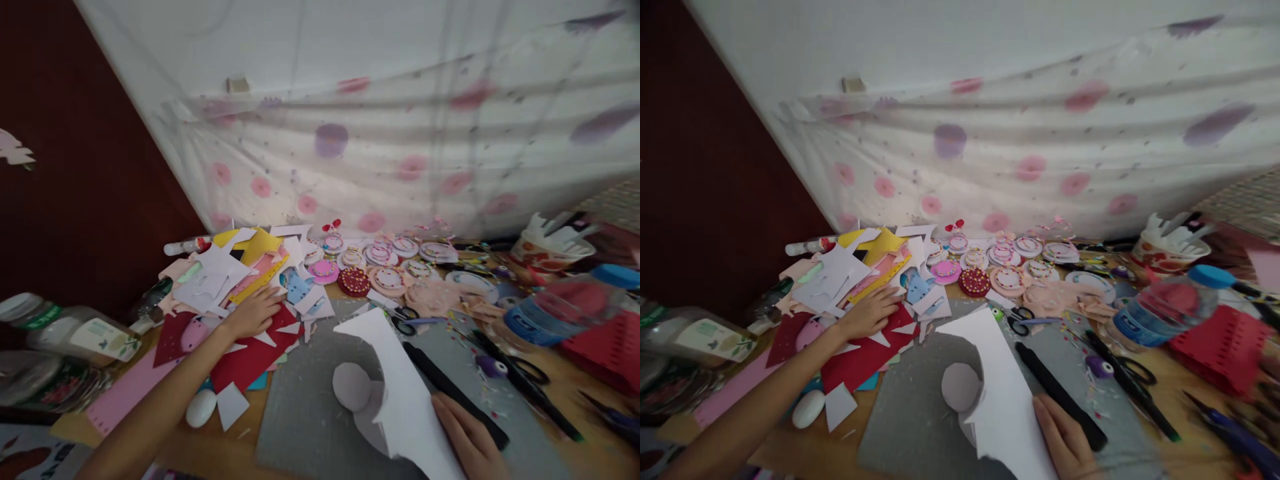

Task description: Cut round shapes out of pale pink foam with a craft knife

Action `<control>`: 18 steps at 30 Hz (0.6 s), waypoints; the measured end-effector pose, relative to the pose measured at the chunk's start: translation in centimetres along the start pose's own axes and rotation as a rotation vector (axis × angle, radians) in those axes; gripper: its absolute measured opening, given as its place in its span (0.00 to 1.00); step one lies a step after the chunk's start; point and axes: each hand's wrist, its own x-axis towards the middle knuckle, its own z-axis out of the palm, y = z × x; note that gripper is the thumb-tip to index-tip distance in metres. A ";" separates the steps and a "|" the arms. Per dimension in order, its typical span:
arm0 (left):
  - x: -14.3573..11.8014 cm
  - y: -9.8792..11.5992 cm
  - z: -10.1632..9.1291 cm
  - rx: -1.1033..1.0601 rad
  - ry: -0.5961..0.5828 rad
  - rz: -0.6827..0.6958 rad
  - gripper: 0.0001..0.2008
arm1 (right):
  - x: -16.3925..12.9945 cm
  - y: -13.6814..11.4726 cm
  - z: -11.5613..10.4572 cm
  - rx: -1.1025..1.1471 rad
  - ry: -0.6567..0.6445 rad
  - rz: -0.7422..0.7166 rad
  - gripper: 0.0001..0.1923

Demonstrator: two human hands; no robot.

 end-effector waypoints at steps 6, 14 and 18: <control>0.9 6.7 -2.1 -0.292 0.217 -0.225 0.16 | -0.7 -3.9 -1.8 0.069 -0.048 0.060 0.23; 1.4 21.8 -1.5 -1.872 0.015 -0.457 0.30 | -3.4 -7.5 -0.9 0.104 -0.471 -0.087 0.19; -0.8 21.6 -1.6 -1.802 0.276 -0.766 0.24 | -2.8 -7.4 -0.3 0.096 -0.357 -0.181 0.17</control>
